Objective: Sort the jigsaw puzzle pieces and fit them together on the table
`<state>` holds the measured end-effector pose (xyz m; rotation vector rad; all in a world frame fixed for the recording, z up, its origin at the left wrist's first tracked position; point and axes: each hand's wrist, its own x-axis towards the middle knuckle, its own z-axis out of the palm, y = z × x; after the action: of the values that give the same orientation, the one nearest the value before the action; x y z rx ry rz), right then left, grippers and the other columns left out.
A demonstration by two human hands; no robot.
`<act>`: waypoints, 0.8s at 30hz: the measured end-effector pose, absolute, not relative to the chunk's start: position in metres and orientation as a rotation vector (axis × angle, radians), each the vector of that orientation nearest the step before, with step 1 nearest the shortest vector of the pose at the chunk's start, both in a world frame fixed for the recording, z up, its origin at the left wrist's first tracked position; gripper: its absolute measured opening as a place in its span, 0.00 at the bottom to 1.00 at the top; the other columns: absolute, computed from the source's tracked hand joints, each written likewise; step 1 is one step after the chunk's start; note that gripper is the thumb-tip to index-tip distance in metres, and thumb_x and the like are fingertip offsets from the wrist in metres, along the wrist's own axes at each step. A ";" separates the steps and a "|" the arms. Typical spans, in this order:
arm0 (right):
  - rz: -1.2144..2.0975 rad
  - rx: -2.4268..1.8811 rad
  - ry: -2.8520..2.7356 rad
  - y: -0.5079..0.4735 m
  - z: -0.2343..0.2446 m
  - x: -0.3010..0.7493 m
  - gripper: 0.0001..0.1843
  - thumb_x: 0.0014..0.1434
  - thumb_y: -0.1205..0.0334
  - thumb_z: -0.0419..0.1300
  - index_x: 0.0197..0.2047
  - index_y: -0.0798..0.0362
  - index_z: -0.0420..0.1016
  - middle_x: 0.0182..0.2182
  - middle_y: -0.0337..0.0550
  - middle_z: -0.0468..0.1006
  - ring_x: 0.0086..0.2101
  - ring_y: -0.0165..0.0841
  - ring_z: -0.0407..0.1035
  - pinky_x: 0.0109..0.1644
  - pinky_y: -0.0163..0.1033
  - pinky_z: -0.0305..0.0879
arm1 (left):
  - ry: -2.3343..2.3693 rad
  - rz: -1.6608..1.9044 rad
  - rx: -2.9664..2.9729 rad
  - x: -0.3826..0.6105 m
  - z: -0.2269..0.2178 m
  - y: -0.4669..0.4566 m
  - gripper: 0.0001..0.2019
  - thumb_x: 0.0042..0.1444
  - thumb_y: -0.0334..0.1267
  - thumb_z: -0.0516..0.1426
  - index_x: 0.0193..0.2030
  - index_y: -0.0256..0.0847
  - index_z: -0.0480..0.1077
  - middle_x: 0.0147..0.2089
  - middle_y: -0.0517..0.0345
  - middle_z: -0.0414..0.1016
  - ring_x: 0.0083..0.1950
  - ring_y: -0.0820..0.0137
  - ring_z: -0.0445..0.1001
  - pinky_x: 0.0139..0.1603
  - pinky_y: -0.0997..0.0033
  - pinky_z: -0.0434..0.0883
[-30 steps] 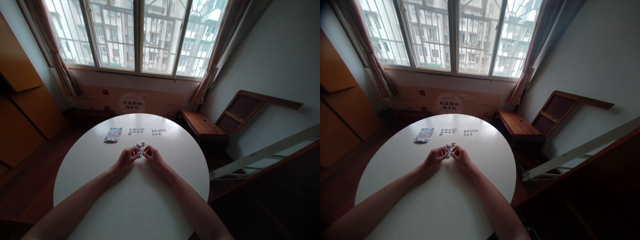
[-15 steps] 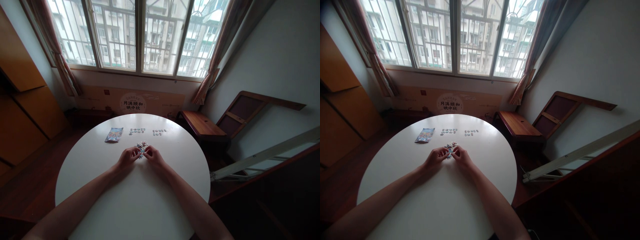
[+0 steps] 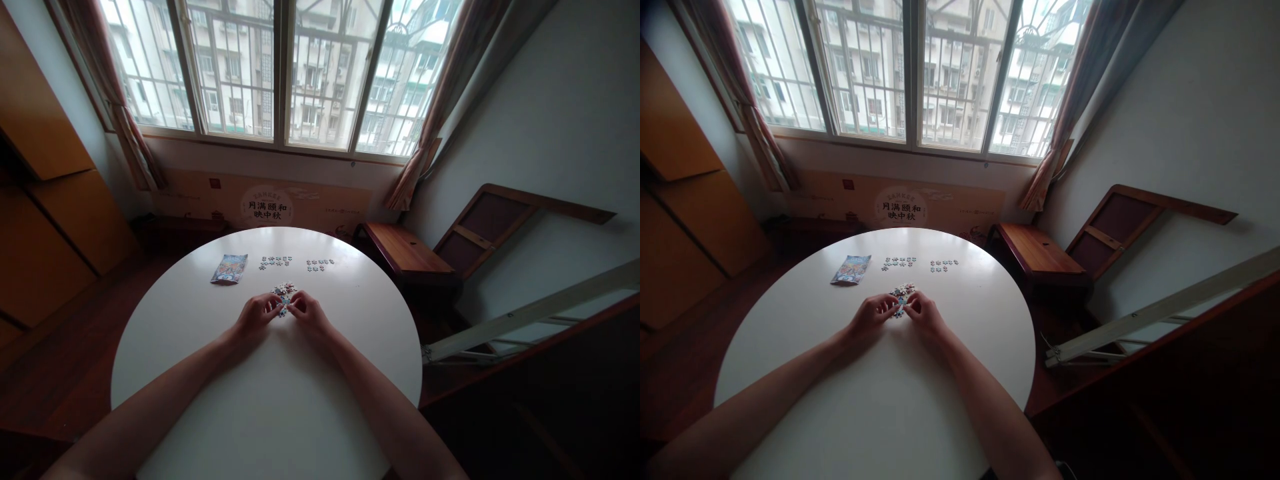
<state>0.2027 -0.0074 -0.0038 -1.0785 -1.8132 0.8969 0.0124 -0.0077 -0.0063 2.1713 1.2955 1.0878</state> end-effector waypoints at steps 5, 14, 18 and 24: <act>0.898 -1.061 -1.821 -0.007 -0.003 0.203 0.11 0.54 0.55 0.58 0.36 0.53 0.67 0.20 0.32 0.66 0.21 0.25 0.56 0.26 0.31 0.53 | 1.306 1.086 2.183 0.011 -0.008 -0.005 0.12 0.55 0.46 0.56 0.37 0.39 0.74 0.28 0.59 0.75 0.25 0.75 0.70 0.29 0.76 0.67; 0.915 -1.044 -1.817 -0.008 -0.003 0.200 0.13 0.54 0.54 0.58 0.39 0.53 0.68 0.20 0.31 0.64 0.21 0.24 0.56 0.27 0.31 0.54 | 1.573 1.166 2.138 -0.021 0.007 0.012 0.13 0.55 0.47 0.55 0.38 0.40 0.73 0.28 0.60 0.75 0.26 0.74 0.70 0.29 0.76 0.66; 0.908 -1.046 -1.831 -0.008 -0.003 0.199 0.12 0.55 0.54 0.57 0.39 0.54 0.69 0.21 0.32 0.65 0.21 0.24 0.56 0.27 0.31 0.54 | 1.853 1.005 2.099 -0.036 0.007 0.020 0.10 0.53 0.45 0.56 0.36 0.42 0.74 0.29 0.60 0.76 0.28 0.72 0.72 0.27 0.75 0.63; 0.905 -1.041 -1.843 -0.008 -0.003 0.198 0.12 0.55 0.54 0.57 0.37 0.54 0.70 0.20 0.33 0.65 0.21 0.24 0.55 0.27 0.31 0.54 | 2.001 0.913 2.096 -0.041 -0.001 0.023 0.08 0.53 0.42 0.56 0.36 0.43 0.74 0.31 0.58 0.76 0.31 0.69 0.73 0.27 0.74 0.63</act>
<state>0.1976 -0.0077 -0.0027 -1.0411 -1.8425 0.9048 -0.0413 0.0233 -0.0013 2.0963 2.0010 0.9125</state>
